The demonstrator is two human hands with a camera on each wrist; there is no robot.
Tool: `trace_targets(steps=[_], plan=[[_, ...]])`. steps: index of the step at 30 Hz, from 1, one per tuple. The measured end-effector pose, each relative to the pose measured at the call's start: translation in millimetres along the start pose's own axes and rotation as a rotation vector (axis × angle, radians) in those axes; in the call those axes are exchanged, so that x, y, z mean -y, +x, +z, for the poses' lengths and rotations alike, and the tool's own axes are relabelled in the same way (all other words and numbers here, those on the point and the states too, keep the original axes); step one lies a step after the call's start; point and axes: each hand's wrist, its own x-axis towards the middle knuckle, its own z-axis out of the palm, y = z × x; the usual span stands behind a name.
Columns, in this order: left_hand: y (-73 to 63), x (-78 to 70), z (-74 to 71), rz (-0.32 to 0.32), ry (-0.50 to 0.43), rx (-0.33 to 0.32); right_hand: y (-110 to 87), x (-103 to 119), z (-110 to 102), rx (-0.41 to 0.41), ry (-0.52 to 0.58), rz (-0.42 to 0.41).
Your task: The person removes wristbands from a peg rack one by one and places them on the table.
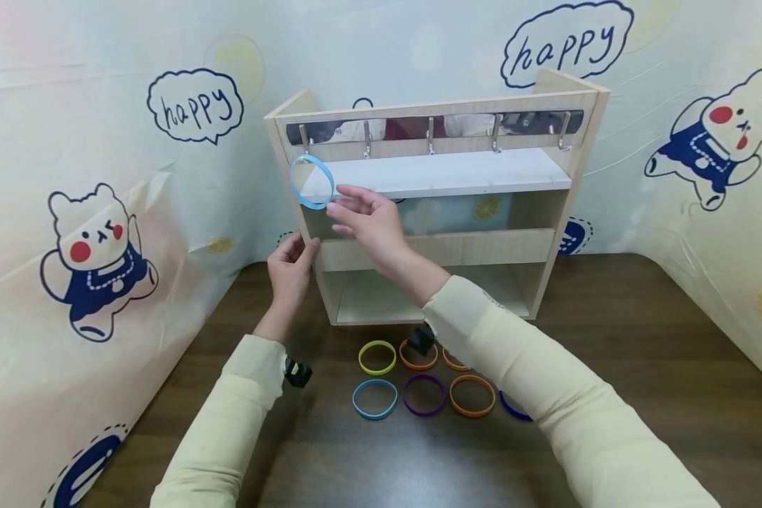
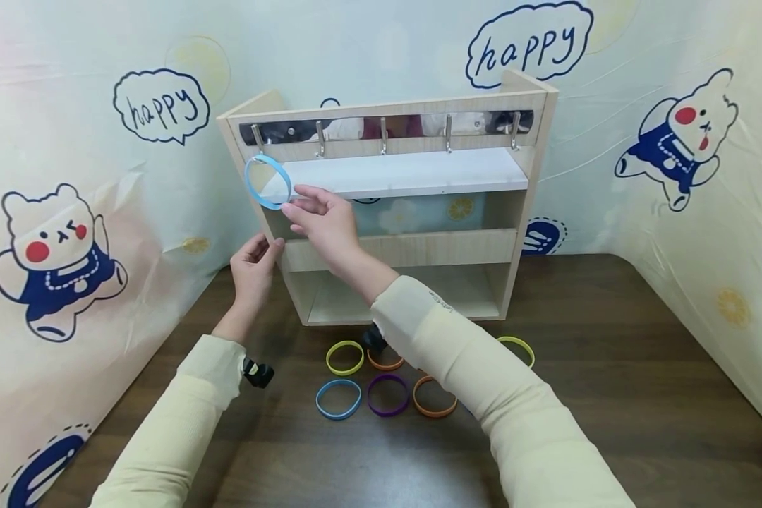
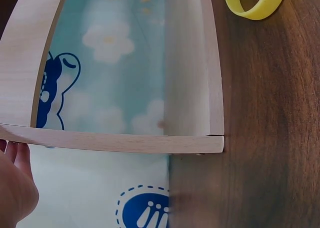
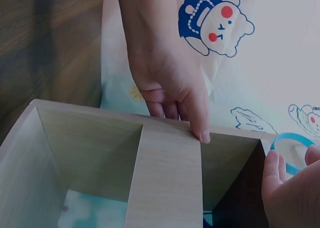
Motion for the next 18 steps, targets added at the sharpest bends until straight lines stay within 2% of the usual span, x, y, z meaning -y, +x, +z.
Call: trace_targets(steps=[9,18], plan=[[-1.5,-2.2,1.1,-0.006,0.009,-0.006,5.7,-1,12,-0.051,0.052,0.035],[-2.6,-4.7,1.3,-0.031,0.026,-0.005,6.2,-2,17,-0.066,-0.036,0.005]])
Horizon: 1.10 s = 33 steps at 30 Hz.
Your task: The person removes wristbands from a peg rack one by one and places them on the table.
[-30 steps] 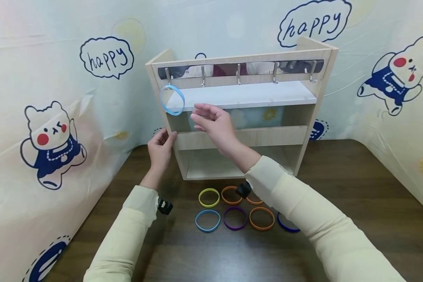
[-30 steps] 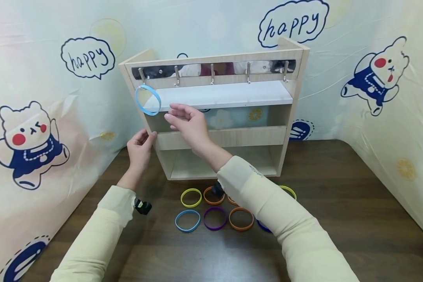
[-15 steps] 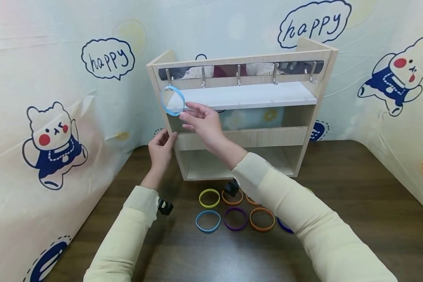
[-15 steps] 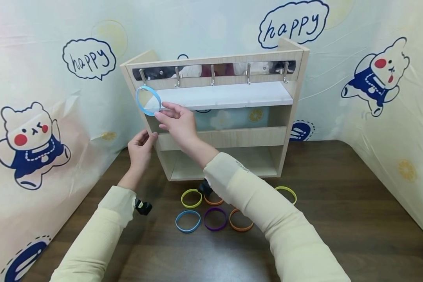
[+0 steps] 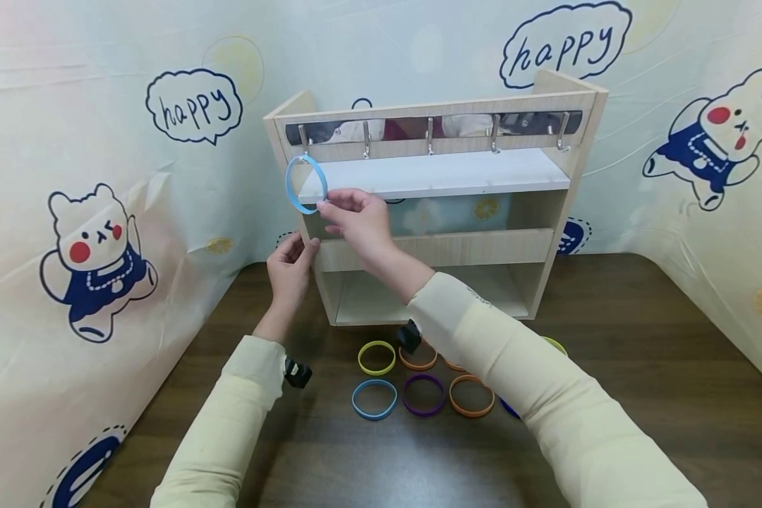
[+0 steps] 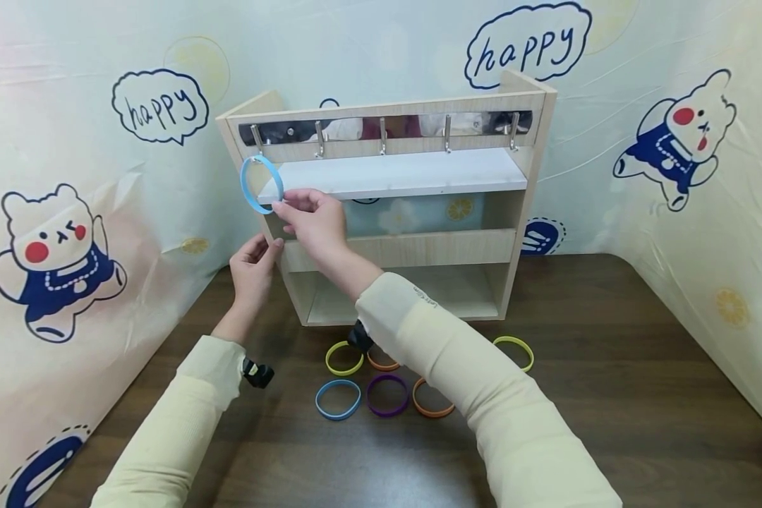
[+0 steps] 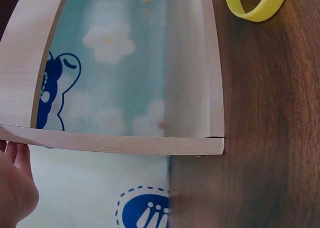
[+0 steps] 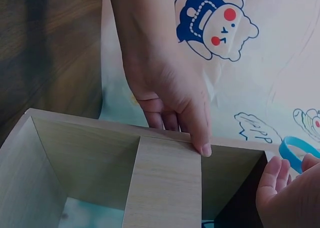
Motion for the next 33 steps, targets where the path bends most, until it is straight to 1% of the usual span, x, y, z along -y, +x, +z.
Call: trace_targets(steps=[6,12,17,25,29,33], plan=[[0.2,0.7,-0.5,-0.003,0.000,0.004,-1.9,0,4,-0.014,-0.051,0.002],[0.4,0.9,-0.4,0.016,0.005,0.007,-2.6,2,9,-0.034,-0.005,-0.015],[0.8,2.0,-0.7,0.022,-0.007,-0.003,-3.3,3,11,-0.047,0.024,-0.025],[1.8,3.0,0.6,0.030,-0.052,-0.011,-4.8,2,8,-0.066,0.031,-0.035],[1.9,3.0,0.6,0.036,-0.049,-0.012,-5.7,5,6,-0.080,0.036,-0.037],[1.9,3.4,0.2,0.038,-0.046,-0.010,-6.2,9,6,-0.089,0.065,-0.041]])
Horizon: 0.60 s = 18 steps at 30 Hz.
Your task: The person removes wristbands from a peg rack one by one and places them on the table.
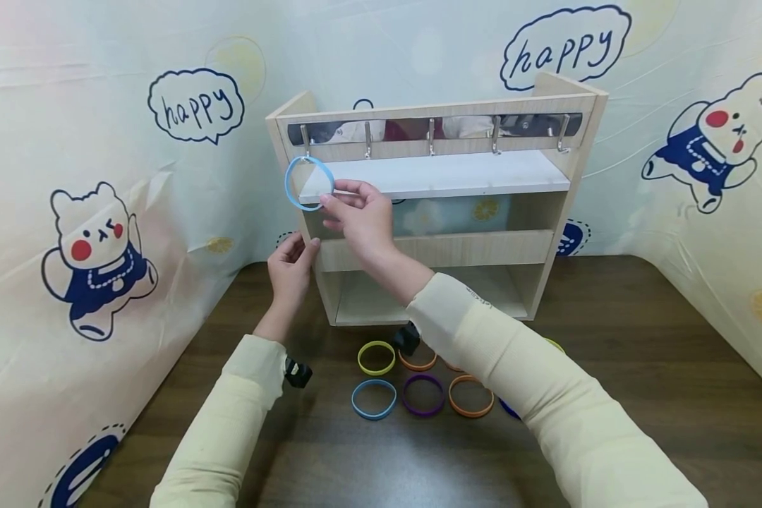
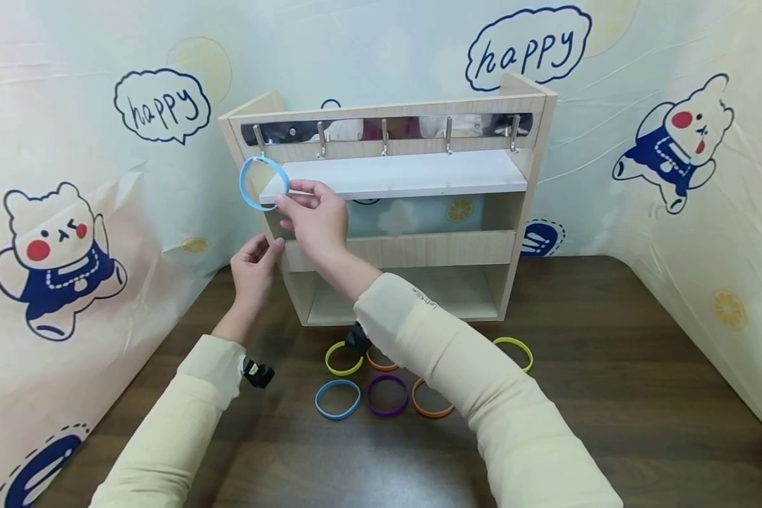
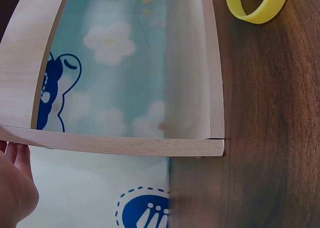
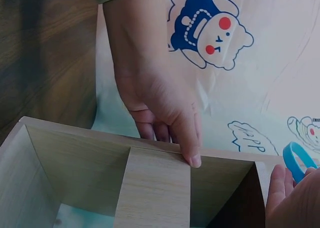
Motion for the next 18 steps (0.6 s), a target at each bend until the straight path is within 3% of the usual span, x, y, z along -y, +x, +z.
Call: trace_targets(steps=[18], plan=[[-0.7,-0.2,-0.3,0.009,0.017,0.011,-3.0,9.8,-5.0,0.045,0.114,-0.049]])
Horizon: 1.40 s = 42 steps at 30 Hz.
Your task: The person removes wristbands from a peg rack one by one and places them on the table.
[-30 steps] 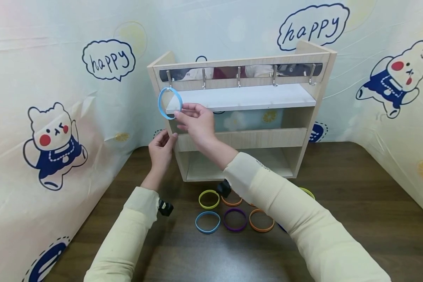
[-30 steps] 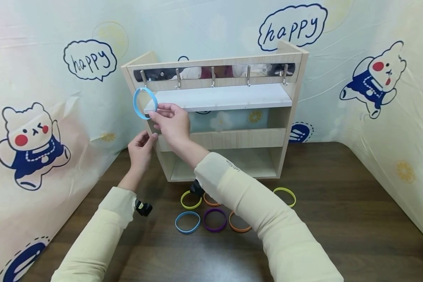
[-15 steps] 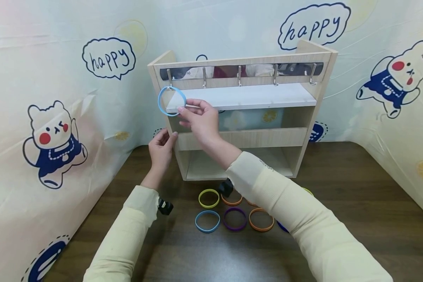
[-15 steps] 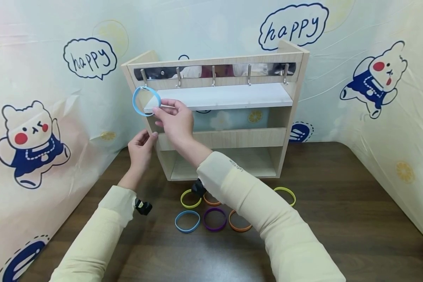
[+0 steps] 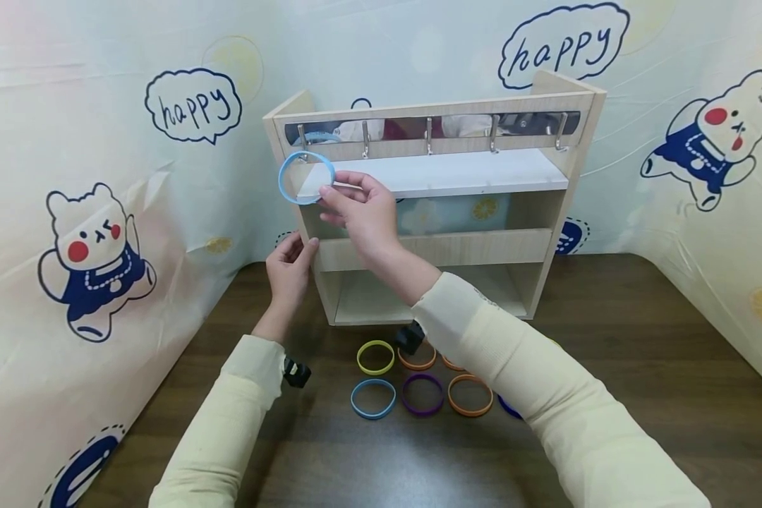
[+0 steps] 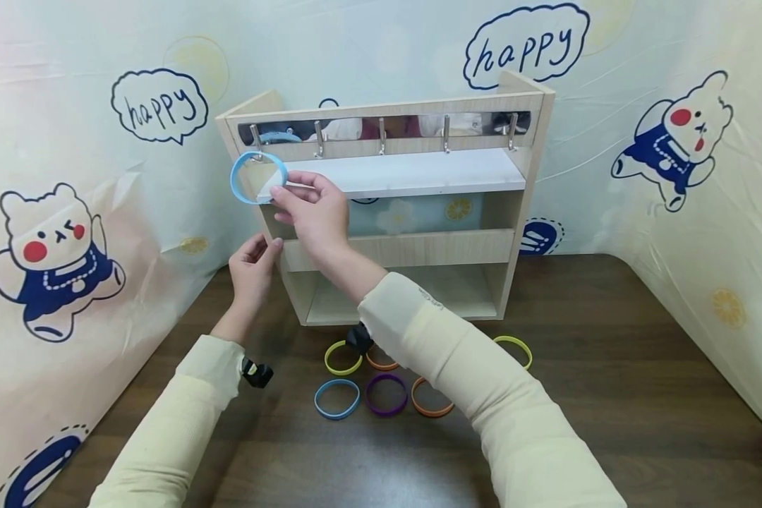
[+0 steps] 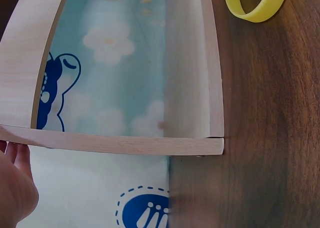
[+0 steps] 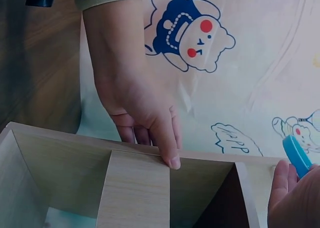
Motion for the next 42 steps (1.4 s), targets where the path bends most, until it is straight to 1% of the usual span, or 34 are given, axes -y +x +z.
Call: trace_targets(steps=[5,12,16,22,26,34,42], plan=[[-0.4,-0.8,0.8,-0.004,0.013,0.002,-6.9,3,-7,0.013,0.000,-0.003],[-0.3,-0.9,0.6,-0.002,0.022,-0.005,-14.5,6,-18,0.051,-0.012,-0.024],[-0.9,-0.3,-0.1,-0.011,0.022,-0.004,-19.9,8,-28,0.057,-0.011,-0.007],[-0.4,-0.2,-0.5,-0.031,0.018,0.007,-27.9,11,-50,0.070,-0.030,0.029],[0.4,-0.3,0.0,-0.035,0.015,0.014,-32.1,12,-65,0.074,-0.040,0.030],[0.1,-1.2,-0.2,-0.056,0.021,0.010,-41.6,10,-98,0.073,-0.111,0.037],[1.5,-0.1,-0.9,-0.035,0.010,0.024,-55.7,9,-130,0.063,-0.176,0.058]])
